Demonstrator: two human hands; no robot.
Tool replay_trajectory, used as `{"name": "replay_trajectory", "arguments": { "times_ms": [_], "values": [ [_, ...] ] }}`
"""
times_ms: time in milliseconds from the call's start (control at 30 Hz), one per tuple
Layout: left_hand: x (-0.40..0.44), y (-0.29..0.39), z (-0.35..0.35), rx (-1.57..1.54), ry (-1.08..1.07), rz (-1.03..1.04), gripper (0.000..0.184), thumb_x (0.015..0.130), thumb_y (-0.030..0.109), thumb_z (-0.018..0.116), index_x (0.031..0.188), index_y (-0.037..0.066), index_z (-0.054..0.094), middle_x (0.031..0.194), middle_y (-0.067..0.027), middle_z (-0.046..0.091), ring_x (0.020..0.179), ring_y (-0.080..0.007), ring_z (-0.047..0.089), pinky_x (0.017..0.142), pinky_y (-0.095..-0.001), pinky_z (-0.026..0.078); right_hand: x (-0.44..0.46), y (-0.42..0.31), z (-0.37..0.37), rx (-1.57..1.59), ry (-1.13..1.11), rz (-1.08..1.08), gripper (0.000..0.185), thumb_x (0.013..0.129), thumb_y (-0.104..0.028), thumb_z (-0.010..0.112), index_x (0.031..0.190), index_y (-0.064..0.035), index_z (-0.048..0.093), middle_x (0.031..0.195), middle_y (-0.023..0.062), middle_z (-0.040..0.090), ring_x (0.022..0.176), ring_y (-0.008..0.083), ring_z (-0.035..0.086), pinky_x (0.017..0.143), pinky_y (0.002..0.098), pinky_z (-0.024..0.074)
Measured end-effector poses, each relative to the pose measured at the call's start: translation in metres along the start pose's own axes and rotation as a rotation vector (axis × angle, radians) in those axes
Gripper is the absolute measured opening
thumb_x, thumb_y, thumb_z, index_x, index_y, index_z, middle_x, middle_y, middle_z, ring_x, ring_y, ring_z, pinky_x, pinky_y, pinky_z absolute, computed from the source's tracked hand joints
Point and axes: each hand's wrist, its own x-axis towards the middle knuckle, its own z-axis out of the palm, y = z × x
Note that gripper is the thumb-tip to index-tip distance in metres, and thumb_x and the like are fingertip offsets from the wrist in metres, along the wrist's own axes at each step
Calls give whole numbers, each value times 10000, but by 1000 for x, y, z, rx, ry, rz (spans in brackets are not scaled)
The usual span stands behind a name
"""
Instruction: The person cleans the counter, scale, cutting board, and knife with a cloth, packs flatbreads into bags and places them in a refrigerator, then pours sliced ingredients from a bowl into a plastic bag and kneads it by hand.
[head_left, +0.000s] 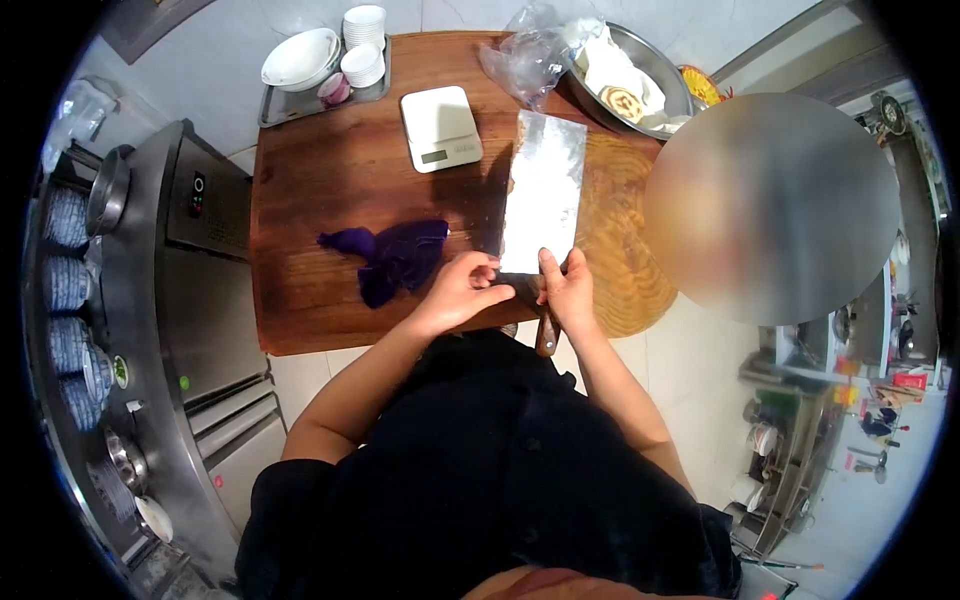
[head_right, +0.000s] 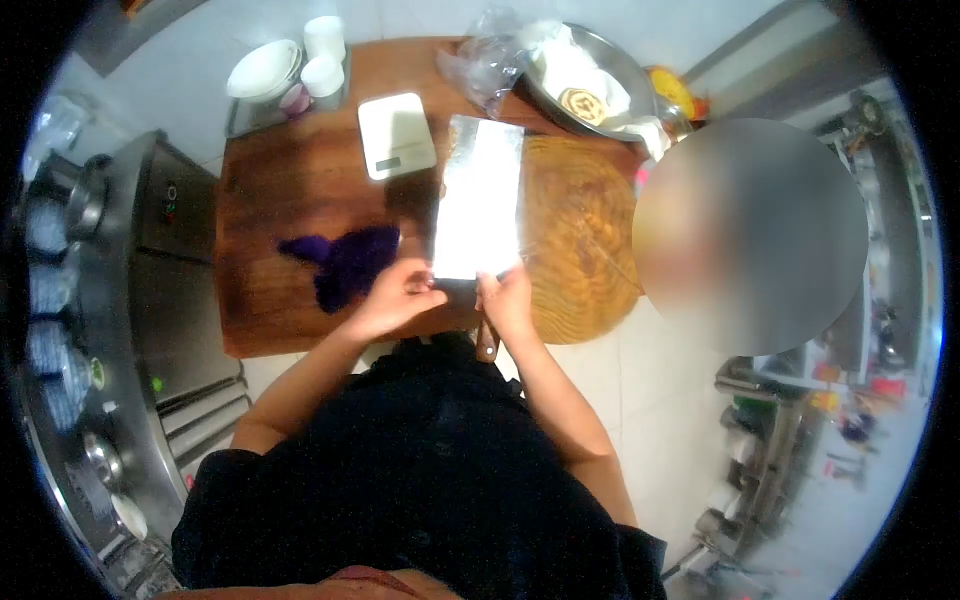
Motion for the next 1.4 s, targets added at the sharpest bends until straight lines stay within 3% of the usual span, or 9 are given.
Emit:
{"name": "replay_trajectory", "arguments": {
  "times_ms": [67,133,300,400,533,800,900,1000,1400],
  "values": [
    [2,15,7,-55,-61,-119,322,744,195,776,896,-13,583,798,-53,597,722,-95,546,656,-259,474,-4,-2,-3,8,1,-28,193,876,-50,564,1024,-19,444,630,29,514,451,106,491,400,239,414],
    [0,22,19,-180,-11,-50,233,793,163,731,795,-5,570,754,-34,606,713,-72,544,626,-237,455,-10,-3,-4,62,27,-28,183,877,-49,562,1015,-27,444,631,24,513,456,103,486,403,236,411],
    [2,18,35,-327,53,-82,228,807,159,720,713,40,550,681,36,536,641,-34,451,539,-217,371,-21,0,-9,62,52,-45,163,881,-57,577,983,-39,452,643,20,515,467,92,472,410,231,392],
    [-2,22,31,-187,15,-136,177,827,156,696,746,53,578,691,13,571,633,-50,485,569,-207,382,-28,-3,-6,95,98,-93,264,910,-259,599,837,-68,433,557,5,482,408,82,441,377,230,362],
    [-3,24,30,-233,-30,-172,201,821,158,703,710,61,565,665,16,562,611,-54,484,559,-202,376,-32,-1,-15,40,63,-52,208,899,-179,610,917,-43,453,614,5,504,469,83,466,413,234,392],
    [-3,36,33,-279,-124,-232,175,821,146,697,736,38,589,708,1,580,647,-67,504,588,-215,395,-41,-13,-32,-15,39,-78,238,901,-214,607,894,-30,456,617,14,518,472,78,471,418,231,398],
    [-4,42,37,-343,-113,-223,277,785,183,742,649,63,533,635,26,531,571,-38,434,478,-217,329,-45,-17,-35,-24,44,-116,231,901,-211,607,902,-29,464,614,10,518,473,74,470,420,229,398],
    [-2,49,33,-269,-192,-289,180,825,158,692,743,32,593,723,-6,587,669,-72,514,610,-214,399,-47,-19,-39,-13,49,-115,223,900,-206,607,906,-31,469,608,5,514,473,72,468,420,230,395],
    [8,63,39,-328,-165,-213,184,813,143,704,718,48,578,691,1,579,644,-73,507,595,-214,390,-56,-21,-57,-67,52,-107,189,898,-164,593,946,-17,482,609,7,516,472,74,465,427,245,391]
  ]
}}
